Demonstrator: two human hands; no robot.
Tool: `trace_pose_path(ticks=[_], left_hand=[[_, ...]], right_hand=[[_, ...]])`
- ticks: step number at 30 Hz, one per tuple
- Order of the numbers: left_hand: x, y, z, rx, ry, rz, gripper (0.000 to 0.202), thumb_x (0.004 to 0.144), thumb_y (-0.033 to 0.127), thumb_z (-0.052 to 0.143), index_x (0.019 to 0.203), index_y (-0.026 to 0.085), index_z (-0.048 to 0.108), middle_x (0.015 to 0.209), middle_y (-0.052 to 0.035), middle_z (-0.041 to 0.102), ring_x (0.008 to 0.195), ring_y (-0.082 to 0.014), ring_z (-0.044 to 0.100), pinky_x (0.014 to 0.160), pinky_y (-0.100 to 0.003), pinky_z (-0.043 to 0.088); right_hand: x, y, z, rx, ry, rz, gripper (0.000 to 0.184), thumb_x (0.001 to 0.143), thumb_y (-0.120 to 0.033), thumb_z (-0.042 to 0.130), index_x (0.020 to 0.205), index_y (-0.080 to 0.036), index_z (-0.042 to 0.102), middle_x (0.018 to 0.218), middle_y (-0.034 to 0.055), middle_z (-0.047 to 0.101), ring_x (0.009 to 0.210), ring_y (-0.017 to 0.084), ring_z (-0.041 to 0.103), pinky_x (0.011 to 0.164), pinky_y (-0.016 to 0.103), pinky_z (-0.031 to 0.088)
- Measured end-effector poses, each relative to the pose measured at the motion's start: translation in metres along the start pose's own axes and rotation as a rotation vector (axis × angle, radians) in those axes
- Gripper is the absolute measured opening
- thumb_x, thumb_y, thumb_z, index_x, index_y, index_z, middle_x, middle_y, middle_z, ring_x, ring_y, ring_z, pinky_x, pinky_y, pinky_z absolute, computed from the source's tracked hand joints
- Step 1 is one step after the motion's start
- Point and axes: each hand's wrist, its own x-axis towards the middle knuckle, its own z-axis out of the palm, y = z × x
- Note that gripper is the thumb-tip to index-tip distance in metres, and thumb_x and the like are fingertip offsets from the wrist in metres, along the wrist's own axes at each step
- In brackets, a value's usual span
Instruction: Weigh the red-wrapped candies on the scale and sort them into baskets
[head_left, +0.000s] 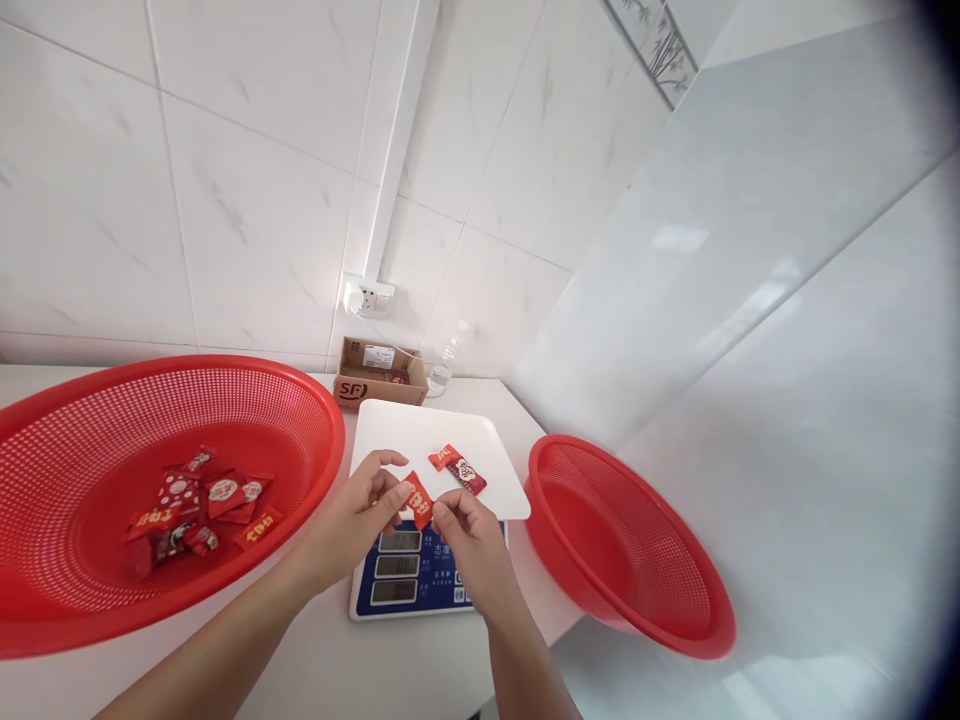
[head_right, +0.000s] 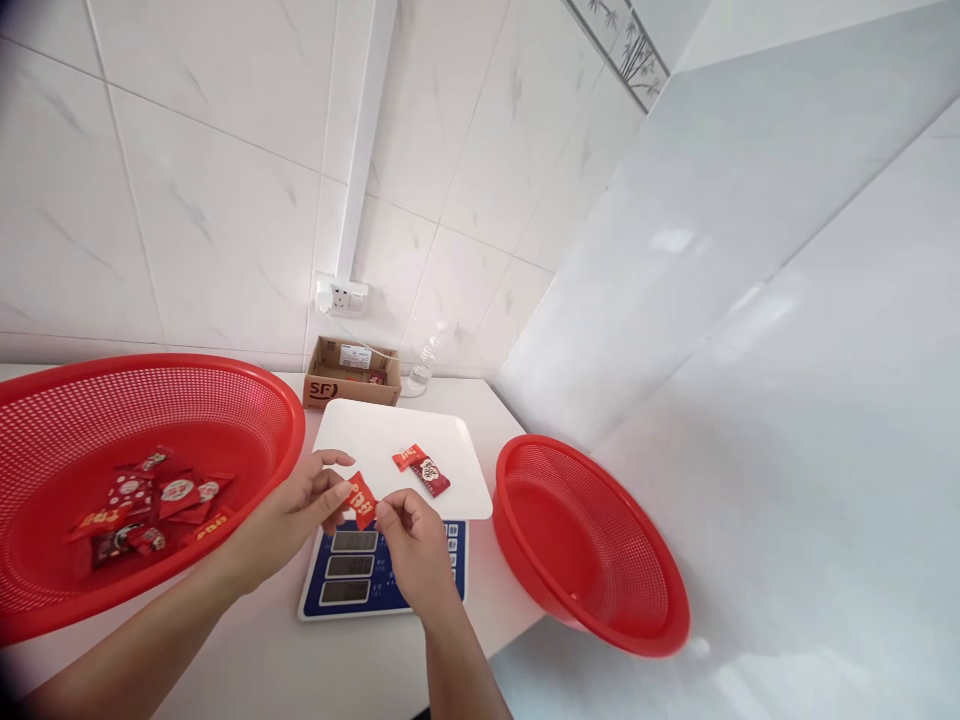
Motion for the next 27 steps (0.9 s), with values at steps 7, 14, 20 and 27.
trace_pose_path(ticks=[7,14,20,27], left_hand=[[-0.001,0.0,0.005,-0.112,-0.028,-0.067,0.039,0.083,0.048,0.06,0.113,0.024,0.053,0.096,-0.0031,0.063,0.092,-0.0195,0.061,0.085,-0.039,0.052],[-0.004,0.003,0.003,-0.091,-0.106,-0.061,0.055,0.076,0.029,0.063,0.129,0.027,0.047,0.082,0.0035,0.06,0.078,-0.0163,0.059,0.076,-0.034,0.05],[-0.008,0.006,0.006,0.011,-0.208,-0.093,0.057,0.075,0.026,0.062,0.13,0.028,0.046,0.081,0.0033,0.064,0.077,-0.0178,0.059,0.074,-0.033,0.048],[-0.007,0.008,0.001,0.063,-0.182,-0.031,0.035,0.087,0.046,0.051,0.116,0.027,0.05,0.067,0.0071,0.048,0.069,-0.0155,0.051,0.069,-0.029,0.043]], right_hand=[[-0.005,0.002,0.014,0.049,0.015,0.003,0.032,0.082,-0.052,0.057,0.072,-0.022,0.055,0.065,-0.0022,0.053,0.062,0.014,0.048,0.061,0.026,0.042],[-0.006,0.008,0.009,0.03,0.013,-0.014,0.034,0.086,-0.055,0.054,0.083,-0.021,0.058,0.075,-0.0003,0.061,0.071,0.015,0.056,0.066,0.027,0.045],[-0.007,-0.001,0.003,0.016,-0.002,-0.022,0.029,0.083,-0.048,0.059,0.072,-0.022,0.056,0.071,-0.0005,0.062,0.068,0.015,0.057,0.066,0.028,0.045],[-0.009,-0.003,0.002,0.059,0.024,0.034,0.031,0.083,-0.051,0.057,0.073,-0.022,0.052,0.062,-0.0027,0.056,0.059,0.014,0.049,0.058,0.027,0.04]])
